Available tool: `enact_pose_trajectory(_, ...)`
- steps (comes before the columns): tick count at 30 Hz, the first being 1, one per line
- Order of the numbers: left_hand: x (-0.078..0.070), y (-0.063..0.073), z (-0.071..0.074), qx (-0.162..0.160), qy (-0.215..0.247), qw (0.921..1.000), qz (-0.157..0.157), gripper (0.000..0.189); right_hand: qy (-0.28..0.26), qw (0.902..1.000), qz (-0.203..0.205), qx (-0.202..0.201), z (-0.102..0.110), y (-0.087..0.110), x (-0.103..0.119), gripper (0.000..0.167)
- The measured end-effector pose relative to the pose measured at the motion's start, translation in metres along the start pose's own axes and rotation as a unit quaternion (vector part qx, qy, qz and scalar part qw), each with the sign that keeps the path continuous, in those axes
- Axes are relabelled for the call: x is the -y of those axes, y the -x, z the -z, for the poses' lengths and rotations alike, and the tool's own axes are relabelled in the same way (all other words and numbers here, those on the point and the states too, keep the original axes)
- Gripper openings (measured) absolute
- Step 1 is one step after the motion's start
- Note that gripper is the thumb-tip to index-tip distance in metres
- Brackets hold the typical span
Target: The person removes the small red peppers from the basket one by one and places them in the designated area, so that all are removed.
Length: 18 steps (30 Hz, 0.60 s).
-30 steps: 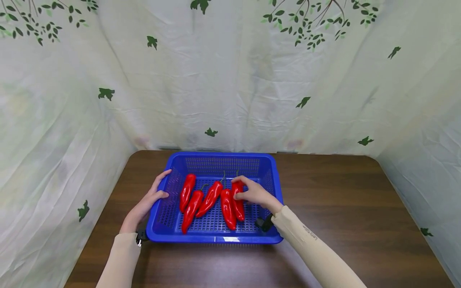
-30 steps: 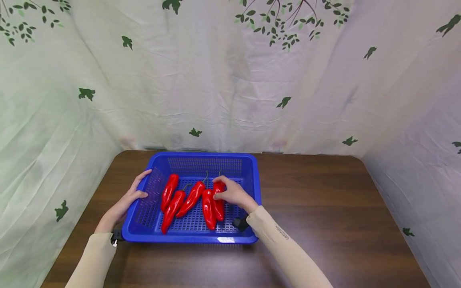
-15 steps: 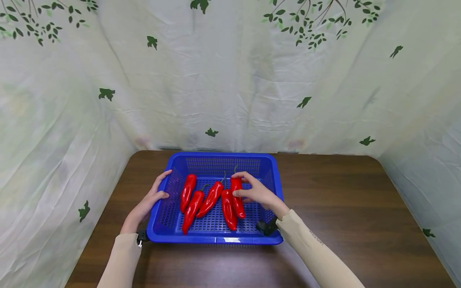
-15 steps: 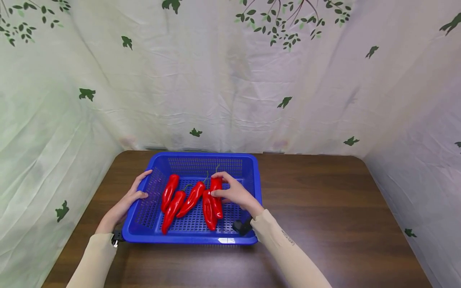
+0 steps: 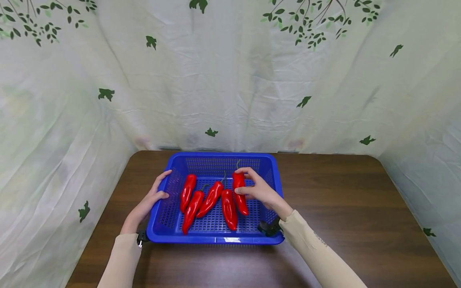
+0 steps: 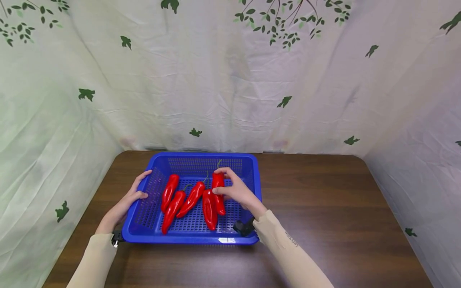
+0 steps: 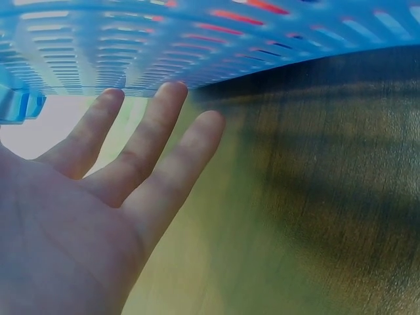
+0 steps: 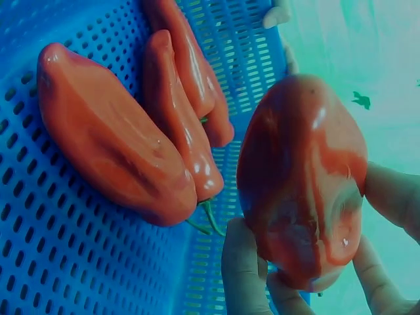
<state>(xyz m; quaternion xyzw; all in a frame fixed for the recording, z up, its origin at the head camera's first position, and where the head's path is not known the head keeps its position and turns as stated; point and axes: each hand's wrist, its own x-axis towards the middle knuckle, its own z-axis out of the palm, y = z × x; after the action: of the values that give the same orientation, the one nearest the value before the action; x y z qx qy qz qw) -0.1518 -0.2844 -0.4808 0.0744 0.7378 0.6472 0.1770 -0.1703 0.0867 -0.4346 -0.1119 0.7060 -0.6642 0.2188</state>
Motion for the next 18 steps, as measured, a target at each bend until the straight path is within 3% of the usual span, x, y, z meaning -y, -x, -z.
enact_pose_trajectory(18,-0.004,0.000,0.001,0.028,0.047,0.9985,-0.004,0.073,0.014,0.9998,0.005,-0.014,0.010,0.015,0.012,0.053)
